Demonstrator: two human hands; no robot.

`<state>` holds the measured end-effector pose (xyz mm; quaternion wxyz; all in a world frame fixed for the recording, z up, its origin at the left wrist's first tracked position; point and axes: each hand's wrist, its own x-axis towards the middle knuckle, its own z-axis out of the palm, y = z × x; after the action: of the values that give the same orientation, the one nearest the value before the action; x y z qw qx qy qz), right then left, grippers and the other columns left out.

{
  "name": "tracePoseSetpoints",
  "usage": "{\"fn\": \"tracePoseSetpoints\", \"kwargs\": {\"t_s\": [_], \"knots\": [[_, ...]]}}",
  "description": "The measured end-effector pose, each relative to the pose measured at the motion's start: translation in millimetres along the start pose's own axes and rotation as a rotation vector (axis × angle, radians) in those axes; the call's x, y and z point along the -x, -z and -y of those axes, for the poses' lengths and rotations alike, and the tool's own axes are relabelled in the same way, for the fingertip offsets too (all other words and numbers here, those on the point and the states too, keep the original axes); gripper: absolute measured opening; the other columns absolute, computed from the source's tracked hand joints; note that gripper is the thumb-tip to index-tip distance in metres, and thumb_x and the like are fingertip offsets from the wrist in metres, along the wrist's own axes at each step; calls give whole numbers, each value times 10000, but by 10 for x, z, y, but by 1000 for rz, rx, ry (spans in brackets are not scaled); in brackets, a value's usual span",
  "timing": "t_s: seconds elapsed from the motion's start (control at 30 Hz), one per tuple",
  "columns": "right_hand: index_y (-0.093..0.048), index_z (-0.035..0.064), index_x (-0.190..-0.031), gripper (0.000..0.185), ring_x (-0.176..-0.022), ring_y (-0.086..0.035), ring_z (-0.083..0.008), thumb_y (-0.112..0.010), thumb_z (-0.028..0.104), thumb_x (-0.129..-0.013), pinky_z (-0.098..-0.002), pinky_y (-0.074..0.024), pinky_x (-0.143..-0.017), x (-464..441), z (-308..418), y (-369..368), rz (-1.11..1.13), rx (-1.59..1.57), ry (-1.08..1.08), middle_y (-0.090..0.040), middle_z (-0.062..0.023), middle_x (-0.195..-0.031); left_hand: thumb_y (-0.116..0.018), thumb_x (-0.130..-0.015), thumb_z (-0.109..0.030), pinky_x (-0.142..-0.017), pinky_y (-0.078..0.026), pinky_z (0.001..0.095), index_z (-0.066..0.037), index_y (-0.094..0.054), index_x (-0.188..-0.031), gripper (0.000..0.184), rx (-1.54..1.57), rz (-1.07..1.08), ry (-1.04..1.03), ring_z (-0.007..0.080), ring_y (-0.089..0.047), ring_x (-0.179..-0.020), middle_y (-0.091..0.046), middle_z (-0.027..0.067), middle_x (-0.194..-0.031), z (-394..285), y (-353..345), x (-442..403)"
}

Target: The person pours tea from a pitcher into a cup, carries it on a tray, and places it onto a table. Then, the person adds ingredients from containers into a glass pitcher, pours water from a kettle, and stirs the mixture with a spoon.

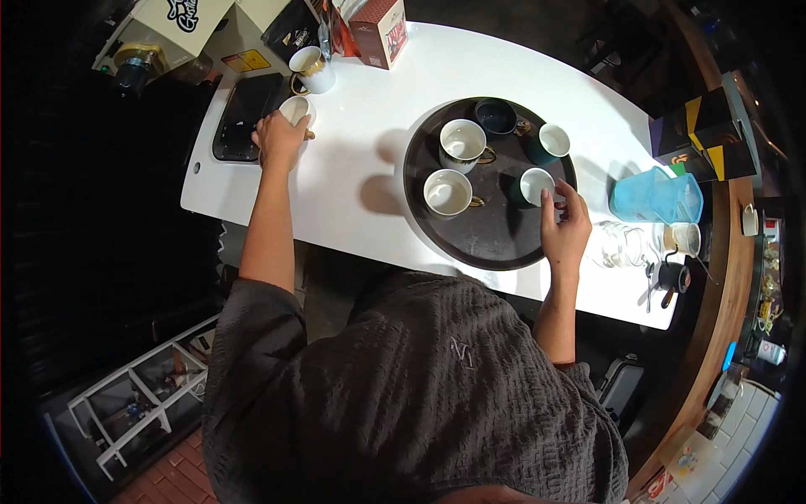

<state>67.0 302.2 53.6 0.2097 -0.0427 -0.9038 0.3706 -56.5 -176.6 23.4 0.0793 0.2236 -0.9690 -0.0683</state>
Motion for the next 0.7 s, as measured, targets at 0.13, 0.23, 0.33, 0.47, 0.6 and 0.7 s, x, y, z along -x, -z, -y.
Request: {"fn": "tracePoseSetpoints", "kwargs": {"t_s": [0.13,0.23,0.33,0.47,0.6,0.7], "knots": [[-663,36,-1133,301,-752,-611,-145,-699,193,-879,-262,-470,-654,1,19,13,1,-6,-20,-680,-90,-978,-706,-764,-501,-1015,-315,454,20,-662,-1056,598,29,-37,-9,328,-505,-1183,-643,187,-1135,-6,-7,-27],[-663,33,-1132,300,-752,-612,-145,-700,190,-878,-262,-472,-658,-1,15,-4,-7,-9,-23,-679,-93,-972,-706,-763,-497,-1003,-323,455,7,-665,-1055,585,9,-37,-3,331,-508,-1178,-653,177,-1121,-26,14,-48],[-662,30,-1128,298,-746,-612,-146,-703,186,-877,-261,-472,-656,-2,16,-11,-13,-11,-27,-679,-96,-965,-707,-761,-500,-994,-325,465,-3,-672,-1047,574,5,-45,-5,333,-511,-1172,-659,171,-1109,-22,-26,-107],[-661,25,-1123,294,-737,-613,-147,-705,174,-873,-260,-470,-649,-1,30,-3,-13,-18,-18,-680,-97,-958,-709,-757,-507,-992,-320,477,-3,-673,-1041,579,7,-48,-9,335,-512,-1167,-658,170,-1112,-32,-50,-140],[-660,21,-1120,293,-732,-612,-146,-705,171,-873,-259,-469,-644,9,14,0,-15,-6,-15,-681,-96,-958,-718,-743,-524,-994,-316,491,-7,-669,-1052,604,15,-68,-6,337,-505,-1178,-654,165,-1127,-31,-98,-181],[-658,16,-1119,294,-726,-610,-144,-706,168,-872,-258,-468,-636,22,14,3,-19,-7,-15,-681,-96,-958,-706,-733,-560,-983,-344,502,-22,-662,-1089,647,-10,-55,9,341,-520,-1185,-653,164,-1149,-39,-117,-224]]}}
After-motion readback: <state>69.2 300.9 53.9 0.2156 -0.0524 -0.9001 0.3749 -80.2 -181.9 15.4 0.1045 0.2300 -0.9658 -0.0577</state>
